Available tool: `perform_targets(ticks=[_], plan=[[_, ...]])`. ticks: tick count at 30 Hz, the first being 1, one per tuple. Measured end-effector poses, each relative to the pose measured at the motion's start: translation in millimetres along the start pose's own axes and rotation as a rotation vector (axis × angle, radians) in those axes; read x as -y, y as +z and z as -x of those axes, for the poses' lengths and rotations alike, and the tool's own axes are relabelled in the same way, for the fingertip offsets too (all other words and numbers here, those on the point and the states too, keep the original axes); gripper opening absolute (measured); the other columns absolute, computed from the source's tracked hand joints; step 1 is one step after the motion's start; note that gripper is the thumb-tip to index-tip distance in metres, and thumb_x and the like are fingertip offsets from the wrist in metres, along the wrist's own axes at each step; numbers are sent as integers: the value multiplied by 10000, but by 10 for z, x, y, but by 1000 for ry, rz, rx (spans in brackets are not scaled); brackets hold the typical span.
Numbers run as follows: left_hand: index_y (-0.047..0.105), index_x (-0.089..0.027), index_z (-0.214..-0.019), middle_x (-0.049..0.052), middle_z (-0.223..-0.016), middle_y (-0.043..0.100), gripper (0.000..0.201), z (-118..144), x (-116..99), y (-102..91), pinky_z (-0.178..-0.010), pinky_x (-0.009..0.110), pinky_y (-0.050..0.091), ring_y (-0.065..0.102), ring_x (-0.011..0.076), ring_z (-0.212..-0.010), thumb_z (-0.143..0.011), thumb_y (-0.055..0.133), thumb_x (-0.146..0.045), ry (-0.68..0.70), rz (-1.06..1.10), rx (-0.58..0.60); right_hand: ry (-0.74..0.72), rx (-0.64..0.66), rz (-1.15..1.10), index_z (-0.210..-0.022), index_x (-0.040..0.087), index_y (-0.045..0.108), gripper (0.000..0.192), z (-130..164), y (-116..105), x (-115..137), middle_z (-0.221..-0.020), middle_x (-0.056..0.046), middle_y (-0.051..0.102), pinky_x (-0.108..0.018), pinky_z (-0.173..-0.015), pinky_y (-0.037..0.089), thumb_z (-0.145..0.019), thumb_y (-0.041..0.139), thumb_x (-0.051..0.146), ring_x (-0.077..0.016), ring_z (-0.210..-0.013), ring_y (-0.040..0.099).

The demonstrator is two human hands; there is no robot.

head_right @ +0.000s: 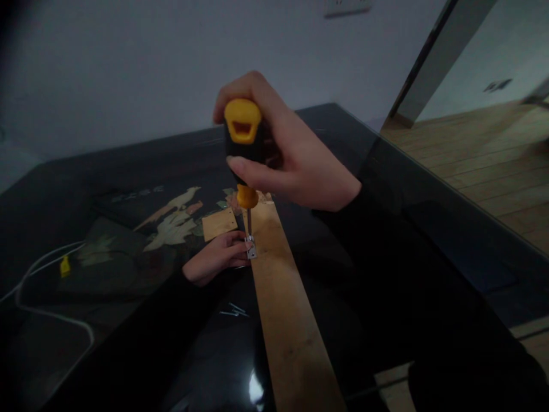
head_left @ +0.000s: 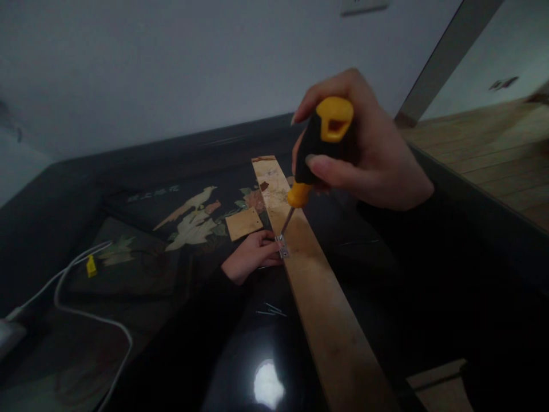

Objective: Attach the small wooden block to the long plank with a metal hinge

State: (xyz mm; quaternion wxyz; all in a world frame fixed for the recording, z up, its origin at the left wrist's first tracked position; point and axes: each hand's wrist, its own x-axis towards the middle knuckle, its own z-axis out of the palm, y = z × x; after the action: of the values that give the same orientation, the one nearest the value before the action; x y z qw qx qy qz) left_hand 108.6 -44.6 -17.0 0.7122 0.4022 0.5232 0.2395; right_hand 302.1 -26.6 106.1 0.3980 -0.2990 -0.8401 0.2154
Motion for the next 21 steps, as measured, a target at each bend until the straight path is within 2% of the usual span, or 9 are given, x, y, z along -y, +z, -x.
perform_targets(ticks=[4, 10, 12, 16, 18, 21], plan=[[529, -100, -885, 47, -768, 656, 119, -3, -8, 4, -620, 215, 525, 646, 101, -611, -781, 583, -87, -6, 10, -19, -15, 110, 120, -971, 167, 477, 281, -204, -142, 122, -909, 9, 552, -147, -519, 449, -756, 595, 306, -44, -669, 540], [534, -101, -878, 49, -779, 650, 128, -2, -15, 15, -637, 234, 529, 646, 109, -638, -770, 602, -107, -25, 2, -45, -64, 87, 258, -1052, 188, 517, 296, -234, -211, 147, -999, 12, 591, -138, -586, 500, -777, 579, 280, -80, -830, 596], [534, -105, -876, 42, -771, 645, 144, 2, -16, 20, -644, 238, 529, 645, 111, -642, -759, 617, -117, -21, -6, -60, -90, 96, 345, -1044, 202, 539, 275, -215, -238, 168, -1031, 41, 579, -135, -682, 499, -783, 575, 280, -75, -901, 580], [537, -109, -878, 38, -760, 638, 195, 2, -12, 18, -649, 239, 531, 643, 114, -642, -731, 659, -150, -16, -21, -63, -110, 128, 435, -1058, 221, 558, 299, -171, -337, 219, -1023, 102, 589, -128, -879, 413, -776, 564, 124, -23, -961, 531], [537, -109, -878, 38, -760, 638, 195, -1, -10, 17, -645, 235, 533, 644, 112, -639, -732, 660, -149, -16, -26, -63, -99, 127, 397, -1073, 213, 547, 291, -150, -348, 229, -1068, 102, 577, -78, -782, 431, -795, 536, 127, -5, -977, 522], [538, -112, -867, 32, -741, 640, 174, -6, -4, 22, -634, 227, 537, 643, 108, -628, -740, 653, -139, -10, -21, -71, -103, 46, 424, -1016, 175, 535, 262, -149, -248, 219, -991, 76, 559, -53, -616, 445, -813, 520, 340, -17, -927, 541]])
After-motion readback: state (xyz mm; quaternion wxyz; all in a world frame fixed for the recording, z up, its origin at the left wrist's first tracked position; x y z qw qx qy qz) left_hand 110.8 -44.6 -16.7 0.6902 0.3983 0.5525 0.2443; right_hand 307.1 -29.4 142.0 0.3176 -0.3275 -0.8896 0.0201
